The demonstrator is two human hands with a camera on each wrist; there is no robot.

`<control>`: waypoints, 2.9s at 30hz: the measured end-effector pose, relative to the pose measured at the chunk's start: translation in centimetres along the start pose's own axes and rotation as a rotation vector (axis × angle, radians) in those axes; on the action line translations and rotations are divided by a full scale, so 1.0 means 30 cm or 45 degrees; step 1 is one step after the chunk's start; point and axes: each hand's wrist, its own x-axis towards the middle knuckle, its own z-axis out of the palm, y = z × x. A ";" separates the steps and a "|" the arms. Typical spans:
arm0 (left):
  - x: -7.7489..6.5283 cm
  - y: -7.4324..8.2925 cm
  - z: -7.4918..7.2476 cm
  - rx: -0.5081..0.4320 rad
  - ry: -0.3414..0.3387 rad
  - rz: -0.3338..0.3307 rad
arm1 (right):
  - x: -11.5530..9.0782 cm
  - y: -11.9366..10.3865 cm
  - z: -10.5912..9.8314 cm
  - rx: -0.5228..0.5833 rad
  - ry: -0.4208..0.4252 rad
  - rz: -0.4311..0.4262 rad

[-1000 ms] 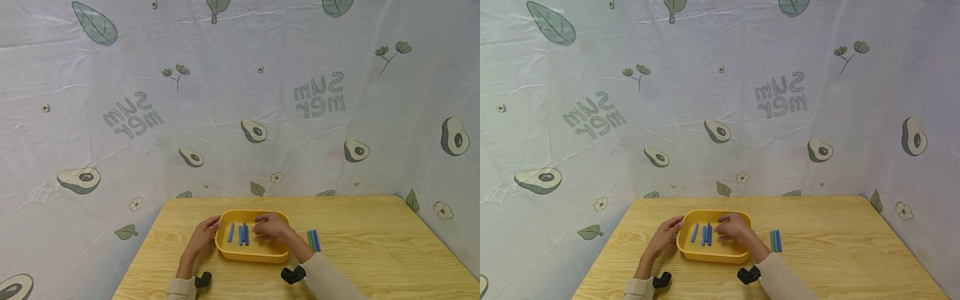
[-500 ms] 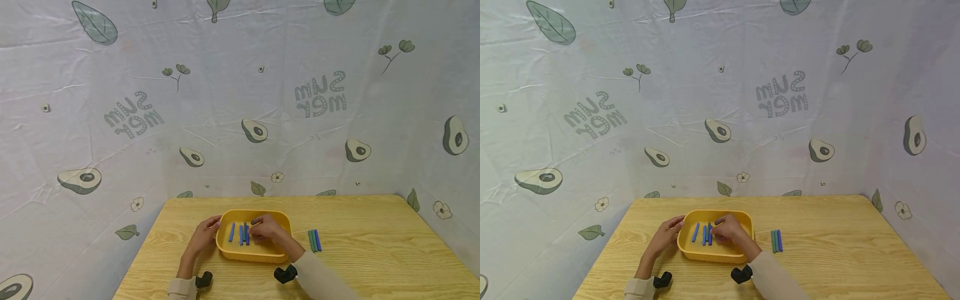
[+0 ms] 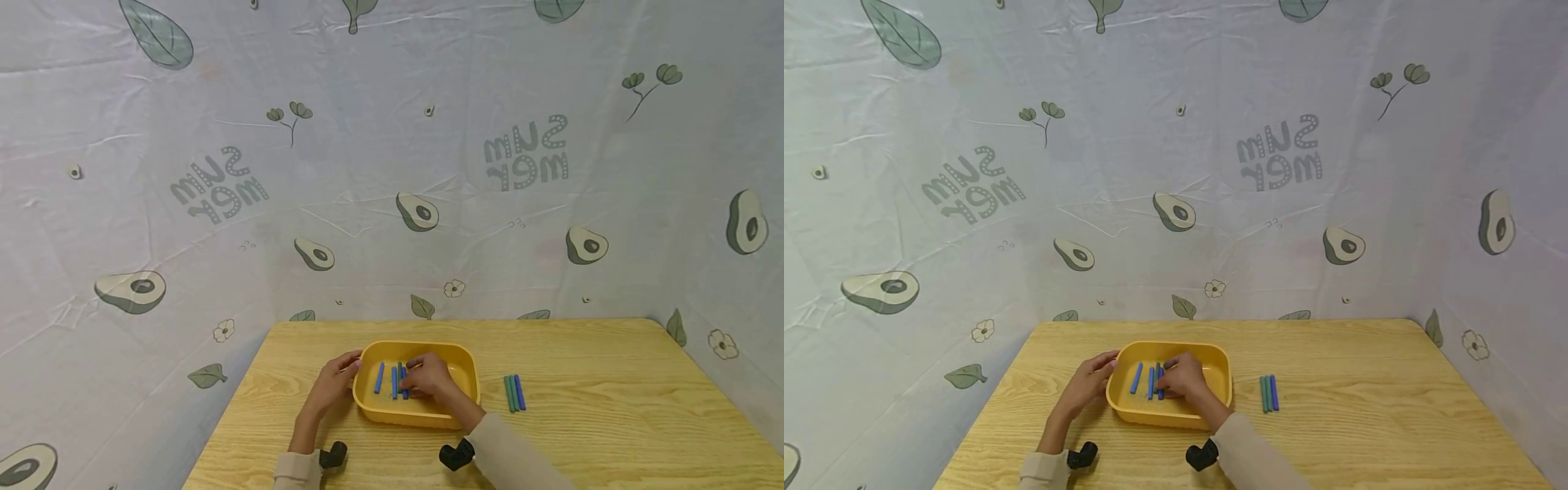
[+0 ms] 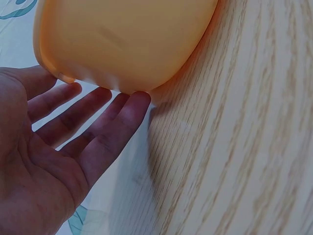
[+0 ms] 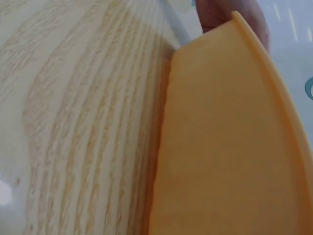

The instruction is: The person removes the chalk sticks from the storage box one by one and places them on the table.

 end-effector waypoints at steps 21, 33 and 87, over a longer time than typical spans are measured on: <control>0.001 0.001 0.001 0.021 0.017 -0.002 | -0.020 -0.022 -0.006 -0.030 -0.030 0.040; -0.006 -0.014 0.003 0.055 -0.001 -0.016 | -0.004 -0.015 -0.036 0.072 -0.098 0.141; -0.009 0.015 0.006 -0.030 -0.004 -0.033 | -0.060 -0.061 -0.240 0.425 -0.234 0.136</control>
